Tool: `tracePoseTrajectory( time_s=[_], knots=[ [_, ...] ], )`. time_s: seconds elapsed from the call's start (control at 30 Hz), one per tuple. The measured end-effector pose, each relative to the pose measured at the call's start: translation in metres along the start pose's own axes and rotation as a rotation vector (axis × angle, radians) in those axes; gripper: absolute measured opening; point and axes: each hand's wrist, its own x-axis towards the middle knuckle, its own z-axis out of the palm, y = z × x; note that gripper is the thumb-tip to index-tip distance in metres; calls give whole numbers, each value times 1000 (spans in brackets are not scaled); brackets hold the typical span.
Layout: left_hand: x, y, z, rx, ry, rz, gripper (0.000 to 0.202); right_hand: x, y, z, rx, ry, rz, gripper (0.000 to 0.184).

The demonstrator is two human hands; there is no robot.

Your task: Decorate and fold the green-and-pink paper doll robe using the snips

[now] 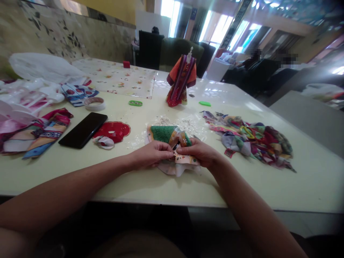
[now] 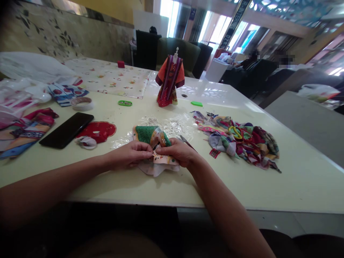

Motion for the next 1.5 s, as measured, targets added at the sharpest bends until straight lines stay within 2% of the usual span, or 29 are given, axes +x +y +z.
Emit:
tracePoseTrajectory(
  time_s=[0.63,1.5],
  knots=[
    [0,-1,0,37,18,-6,27,0,1,-1,-36,12,-18,27],
    [1,0,0,71,52,-36,22,-2,-3,2,-128,36,-34,28]
  ],
)
